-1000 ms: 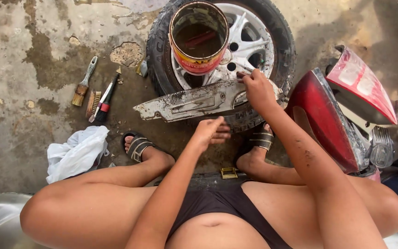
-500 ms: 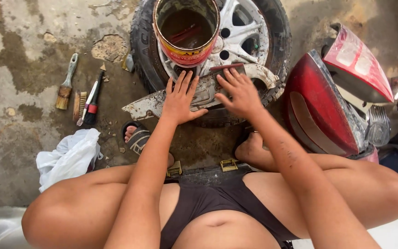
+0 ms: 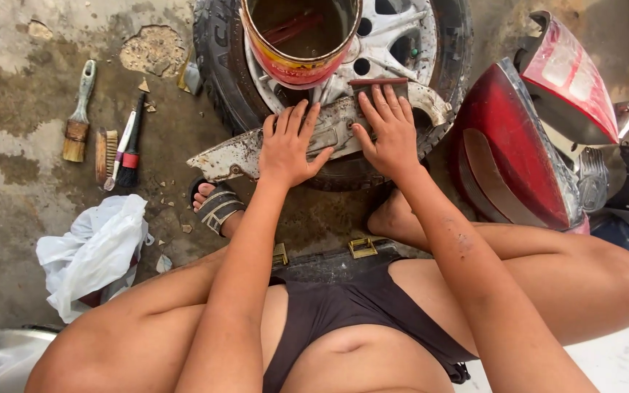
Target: The person sits on the ground and sands a long, dirty metal bar using a red sanding block. The bar is held against a car tire for stability while the person rubs the sanding block along its length.
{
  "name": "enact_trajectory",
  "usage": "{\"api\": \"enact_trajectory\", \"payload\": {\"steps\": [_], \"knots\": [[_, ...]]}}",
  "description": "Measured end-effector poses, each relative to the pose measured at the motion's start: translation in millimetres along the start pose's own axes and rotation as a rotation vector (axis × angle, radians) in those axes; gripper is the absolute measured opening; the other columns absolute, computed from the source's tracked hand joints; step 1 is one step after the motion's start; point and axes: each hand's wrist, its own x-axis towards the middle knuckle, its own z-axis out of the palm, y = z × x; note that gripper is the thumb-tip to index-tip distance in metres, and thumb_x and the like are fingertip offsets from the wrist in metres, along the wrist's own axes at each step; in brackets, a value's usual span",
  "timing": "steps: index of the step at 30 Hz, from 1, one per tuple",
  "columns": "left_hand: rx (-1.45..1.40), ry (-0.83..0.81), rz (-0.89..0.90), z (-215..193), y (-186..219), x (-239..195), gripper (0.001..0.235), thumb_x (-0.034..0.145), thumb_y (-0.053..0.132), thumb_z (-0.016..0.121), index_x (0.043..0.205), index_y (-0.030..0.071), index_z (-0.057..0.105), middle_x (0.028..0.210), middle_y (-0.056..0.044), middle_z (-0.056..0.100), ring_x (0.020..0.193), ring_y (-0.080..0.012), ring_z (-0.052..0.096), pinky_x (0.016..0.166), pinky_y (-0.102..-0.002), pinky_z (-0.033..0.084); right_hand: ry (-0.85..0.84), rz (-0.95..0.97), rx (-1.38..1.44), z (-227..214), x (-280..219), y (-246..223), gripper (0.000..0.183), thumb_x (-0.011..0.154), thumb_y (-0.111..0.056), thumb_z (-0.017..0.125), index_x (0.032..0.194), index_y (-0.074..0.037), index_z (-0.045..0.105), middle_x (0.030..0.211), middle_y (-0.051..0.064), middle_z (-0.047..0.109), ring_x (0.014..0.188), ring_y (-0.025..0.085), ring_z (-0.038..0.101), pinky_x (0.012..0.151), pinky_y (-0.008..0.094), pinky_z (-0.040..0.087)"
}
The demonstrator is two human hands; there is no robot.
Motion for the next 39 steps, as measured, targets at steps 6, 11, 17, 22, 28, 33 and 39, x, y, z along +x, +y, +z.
{"api": "enact_trajectory", "payload": {"steps": [6, 11, 17, 22, 28, 33, 39], "knots": [[-0.051, 0.050, 0.002, 4, -1, 0, 0.086, 0.098, 0.071, 0.050, 0.164, 0.018, 0.031, 0.151, -0.013, 0.046, 0.133, -0.0275, 0.046, 0.107, -0.047, 0.027, 0.078, 0.002, 0.198, -1, 6, 19, 0.023, 0.104, -0.023, 0.068, 0.122, -0.018, 0.080, 0.130, 0.011, 0.074, 0.130, 0.032, 0.062, 0.107, 0.044, 0.044], [-0.067, 0.035, -0.011, -3, -1, 0, 0.085, 0.098, 0.068, 0.051, 0.164, 0.019, 0.029, 0.151, -0.013, 0.045, 0.133, -0.0273, 0.045, 0.108, -0.046, 0.029, 0.118, 0.090, 0.302, 3, 22, 37, 0.022, 0.087, -0.023, 0.090, 0.074, -0.013, 0.074, 0.105, 0.003, 0.076, 0.104, 0.027, 0.072, 0.088, 0.036, 0.057], [-0.065, -0.016, -0.025, -1, 0, 1, 0.085, 0.099, 0.069, 0.050, 0.164, 0.019, 0.028, 0.145, -0.012, 0.047, 0.130, -0.0272, 0.045, 0.106, -0.047, 0.029, 0.022, 0.052, 0.116, -4, 22, 22, 0.039, 0.086, -0.020, 0.085, 0.119, -0.003, 0.071, 0.115, 0.013, 0.061, 0.109, 0.037, 0.062, 0.090, 0.048, 0.052], [-0.085, 0.063, -0.035, 4, 19, 15, 0.085, 0.097, 0.065, 0.056, 0.162, 0.015, 0.032, 0.134, -0.014, 0.050, 0.125, -0.0300, 0.046, 0.103, -0.049, 0.030, 0.021, 0.056, 0.072, -29, 22, 23, 0.042, 0.090, -0.016, 0.082, 0.127, -0.001, 0.068, 0.126, 0.020, 0.052, 0.125, 0.047, 0.052, 0.103, 0.057, 0.044], [0.010, -0.211, -0.047, 12, 69, 35, 0.089, 0.098, 0.063, 0.059, 0.161, 0.008, 0.027, 0.146, -0.016, 0.047, 0.128, -0.0363, 0.047, 0.097, -0.055, 0.043, -0.139, 0.057, -0.004, -51, 11, 72, 0.050, 0.095, -0.023, 0.075, 0.138, -0.003, 0.062, 0.142, 0.027, 0.047, 0.138, 0.049, 0.040, 0.105, 0.066, 0.040], [-0.106, -0.059, 0.112, 23, 58, 18, 0.090, 0.098, 0.065, 0.052, 0.163, 0.008, 0.028, 0.136, -0.021, 0.054, 0.127, -0.0345, 0.049, 0.097, -0.047, 0.039, -0.275, 0.166, -0.082, -42, 0, 59, 0.057, 0.108, -0.038, 0.052, 0.156, -0.008, 0.053, 0.159, 0.031, 0.041, 0.152, 0.045, 0.029, 0.118, 0.055, 0.026], [-0.057, 0.074, 0.048, 34, 62, 18, 0.108, 0.087, 0.073, 0.060, 0.156, -0.007, 0.034, 0.138, -0.025, 0.056, 0.131, -0.0340, 0.052, 0.102, -0.043, 0.043, -0.183, -0.079, -0.122, -36, 0, 44, 0.076, 0.108, -0.071, 0.032, 0.162, -0.019, 0.045, 0.155, 0.025, 0.051, 0.146, 0.039, 0.044, 0.118, 0.059, 0.023]]}}
